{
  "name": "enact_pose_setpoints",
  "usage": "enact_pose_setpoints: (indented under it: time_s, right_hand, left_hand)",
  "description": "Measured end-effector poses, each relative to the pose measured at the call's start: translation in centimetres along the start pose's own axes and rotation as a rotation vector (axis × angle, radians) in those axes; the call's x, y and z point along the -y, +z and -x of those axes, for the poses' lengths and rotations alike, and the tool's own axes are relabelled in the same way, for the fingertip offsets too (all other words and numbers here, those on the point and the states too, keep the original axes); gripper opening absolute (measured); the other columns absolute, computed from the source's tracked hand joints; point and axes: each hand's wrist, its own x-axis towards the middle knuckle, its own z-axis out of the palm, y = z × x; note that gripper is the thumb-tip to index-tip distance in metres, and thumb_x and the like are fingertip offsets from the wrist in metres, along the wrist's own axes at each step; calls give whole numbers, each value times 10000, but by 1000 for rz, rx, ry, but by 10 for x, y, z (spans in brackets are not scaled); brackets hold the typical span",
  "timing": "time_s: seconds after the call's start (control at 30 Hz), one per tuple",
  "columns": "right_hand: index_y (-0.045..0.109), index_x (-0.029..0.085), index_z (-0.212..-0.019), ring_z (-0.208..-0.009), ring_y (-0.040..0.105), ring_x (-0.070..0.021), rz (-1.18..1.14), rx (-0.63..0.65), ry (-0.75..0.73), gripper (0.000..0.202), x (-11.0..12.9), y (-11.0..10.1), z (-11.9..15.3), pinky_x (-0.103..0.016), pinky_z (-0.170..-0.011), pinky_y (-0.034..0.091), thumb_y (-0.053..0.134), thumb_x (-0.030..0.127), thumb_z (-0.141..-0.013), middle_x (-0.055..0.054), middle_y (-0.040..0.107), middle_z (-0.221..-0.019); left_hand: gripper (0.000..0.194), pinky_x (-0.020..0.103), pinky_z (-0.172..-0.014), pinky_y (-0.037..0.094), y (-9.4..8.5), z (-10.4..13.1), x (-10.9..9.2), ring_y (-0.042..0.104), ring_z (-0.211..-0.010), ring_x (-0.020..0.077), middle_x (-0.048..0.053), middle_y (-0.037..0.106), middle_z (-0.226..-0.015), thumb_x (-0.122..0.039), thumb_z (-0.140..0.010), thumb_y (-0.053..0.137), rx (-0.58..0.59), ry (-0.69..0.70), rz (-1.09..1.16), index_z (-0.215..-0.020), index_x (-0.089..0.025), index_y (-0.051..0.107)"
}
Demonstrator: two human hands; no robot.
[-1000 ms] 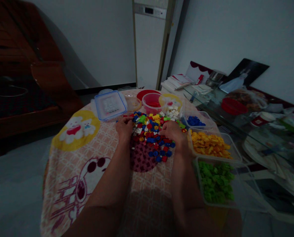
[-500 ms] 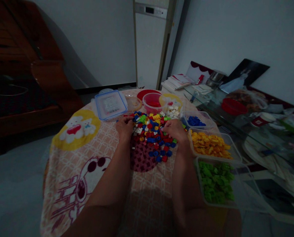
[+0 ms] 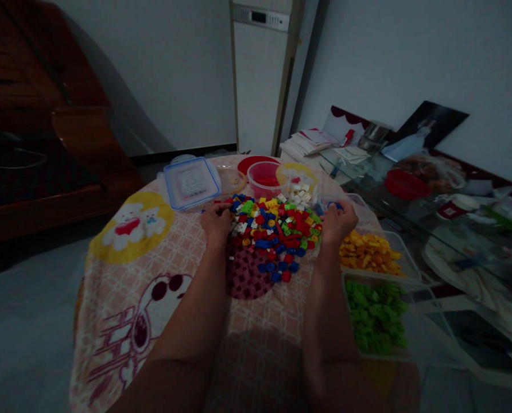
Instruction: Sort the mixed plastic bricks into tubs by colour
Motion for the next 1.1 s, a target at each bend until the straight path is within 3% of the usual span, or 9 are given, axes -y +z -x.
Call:
enact_pose_setpoints:
  time_s: [0.2,0.3,0.5,0.77,1.1]
  right_hand:
    - [785,144,-931,-521,633,-168,5,443,-50,279,18,13,22,-253,-487,508,585,299,-816,-25,716,-673]
    - [786,161,-813,-531,628,-157,108,619,-152,210,27,16,34,-237,-521,492,638,309,-806,0,682,-601]
    - [795,185,-745,-624,663,-138,368,925,-316,135,44,13,51,-219,-650,501,670,168,-794,11,712,-630]
    - [842,206,-912,-890,744,-173,581,968,-474,187,50,21,59,-231,-821,517,749,115,-778,-35,825,-925]
    - [850,227,-941,-958,754,-186,602,988,-541,233,47,21,59,-243,-891,519,727,94,-794,-37,833,-987]
  left_hand:
    - [307,339,-935,547,-1,0,0,727,-953,239,40,806,-966,-203,-800,602,7,-1,-20,-996,-210,838]
    - [317,331,-931,548,-1,0,1,728,-947,232,39,808,-979,-206,-802,593,8,0,-4,-1005,-210,836]
    - [336,322,-912,552,0,0,2,731,-924,225,48,809,-960,-207,-801,581,18,-1,3,-1016,-194,838]
    - [344,328,-940,545,1,-1,2,731,-951,229,32,813,-984,-213,-799,584,20,10,1,-1027,-210,841]
    - [328,325,-904,560,0,0,0,735,-912,234,42,809,-935,-204,-793,587,16,1,6,-1003,-202,839]
